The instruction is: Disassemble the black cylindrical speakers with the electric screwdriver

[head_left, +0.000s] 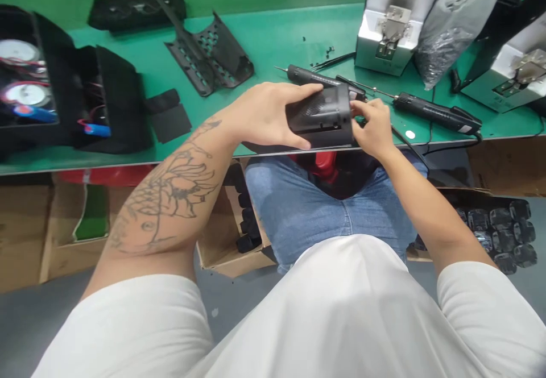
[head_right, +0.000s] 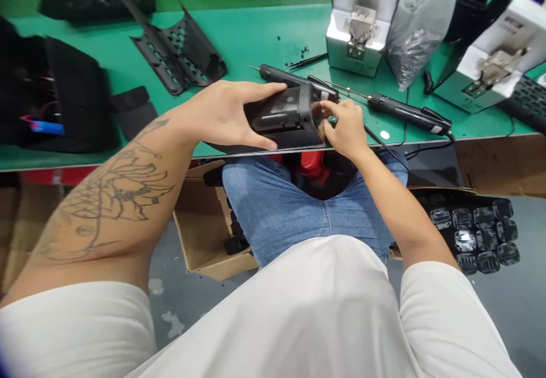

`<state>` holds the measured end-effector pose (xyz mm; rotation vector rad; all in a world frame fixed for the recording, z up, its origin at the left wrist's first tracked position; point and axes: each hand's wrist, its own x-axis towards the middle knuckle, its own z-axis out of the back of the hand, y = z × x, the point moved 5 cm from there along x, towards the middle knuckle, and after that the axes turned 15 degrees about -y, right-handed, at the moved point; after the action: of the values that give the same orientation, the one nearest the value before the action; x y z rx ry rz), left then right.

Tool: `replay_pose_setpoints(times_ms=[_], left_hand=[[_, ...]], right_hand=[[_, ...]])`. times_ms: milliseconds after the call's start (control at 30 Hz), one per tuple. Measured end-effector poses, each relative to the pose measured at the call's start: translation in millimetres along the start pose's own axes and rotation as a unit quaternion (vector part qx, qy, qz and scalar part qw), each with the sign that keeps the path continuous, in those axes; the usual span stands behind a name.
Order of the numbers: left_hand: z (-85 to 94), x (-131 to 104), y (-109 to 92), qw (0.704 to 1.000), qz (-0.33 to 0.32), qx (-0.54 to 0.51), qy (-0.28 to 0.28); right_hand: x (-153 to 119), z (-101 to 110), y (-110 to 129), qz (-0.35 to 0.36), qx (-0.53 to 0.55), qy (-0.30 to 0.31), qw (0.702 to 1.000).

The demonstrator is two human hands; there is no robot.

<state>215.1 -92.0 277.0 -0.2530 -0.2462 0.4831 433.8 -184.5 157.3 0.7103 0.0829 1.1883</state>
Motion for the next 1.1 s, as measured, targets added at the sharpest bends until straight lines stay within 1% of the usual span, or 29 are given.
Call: replay_pose_setpoints(times_ms=[67,100,133,200,300,367,433,500,567,600,633,700,767,833,900,967,1033,1100], left_hand=[[-0.3,3.1,2.2,1.0,-0.009,0.005,0.022],[-1.0,4.9,3.6,0.999,-0.009,0.019,0.026],[-2.0,6.8,4.4,0.999,-0.009,0.035,0.026],[-4.7,10.8,3.9,0.998,-0.01,0.056,0.017],[-8.3,10.8,2.2,0.998,-0.021,0.06,0.009],[-7.2,0.6,8.1,0.998,-0.03,0.048,-0.008],[-3.7,-19.7,24.7,0.998,-0.031,0.015,-0.048],[-1.8,-46.5,51.8,0.994,-0.012,-0.038,-0.107],[-7.0,-72.5,81.6,0.98,0.022,-0.107,-0.165],[-13.5,-82.6,94.4,0.971,0.041,-0.15,-0.182],[-22.2,-89.8,104.4,0.96,0.058,-0.194,-0.191],[-41.6,-96.0,116.0,0.939,0.088,-0.262,-0.203],[-57.5,-94.4,118.9,0.928,0.107,-0.279,-0.222],[-66.0,-90.2,116.4,0.925,0.107,-0.264,-0.25],[-68.5,-86.9,111.4,0.922,0.089,-0.261,-0.272],[-67.9,-85.7,106.3,0.913,0.071,-0.28,-0.287],[-65.9,-86.3,101.9,0.9,0.064,-0.306,-0.303],[-62.9,-87.6,97.1,0.885,0.058,-0.328,-0.327]], right_hand=[[-1.7,6.2,-3.3,0.035,0.003,0.005,0.999],[-3.4,9.8,-2.5,0.073,0.01,0.017,0.997],[-5.4,13.2,-0.4,0.115,0.016,0.035,0.993],[-6.0,23.4,5.8,0.167,0.016,0.029,0.985],[-1.0,34.7,27.9,0.231,-0.022,0.003,0.973],[3.9,38.9,44.9,0.25,-0.052,0.004,0.967],[7.6,43.5,58.2,0.255,-0.085,0.015,0.963],[8.6,50.6,68.9,0.272,-0.126,0.012,0.954],[7.4,57.8,82.1,0.315,-0.172,-0.012,0.933],[6.4,59.7,91.0,0.345,-0.191,-0.024,0.919],[5.5,59.7,101.6,0.375,-0.204,-0.032,0.904],[5.2,52.6,126.8,0.429,-0.207,-0.024,0.879],[7.7,38.0,153.9,0.467,-0.191,0.005,0.863],[12.3,19.5,177.0,0.49,-0.186,0.035,0.851],[18.6,3.1,191.1,0.497,-0.196,0.052,0.844],[25.5,-5.8,196.5,0.497,-0.206,0.058,0.841],[31.0,-5.1,199.1,0.516,-0.19,0.055,0.833],[33.8,2.6,202.9,0.552,-0.146,0.057,0.819]])
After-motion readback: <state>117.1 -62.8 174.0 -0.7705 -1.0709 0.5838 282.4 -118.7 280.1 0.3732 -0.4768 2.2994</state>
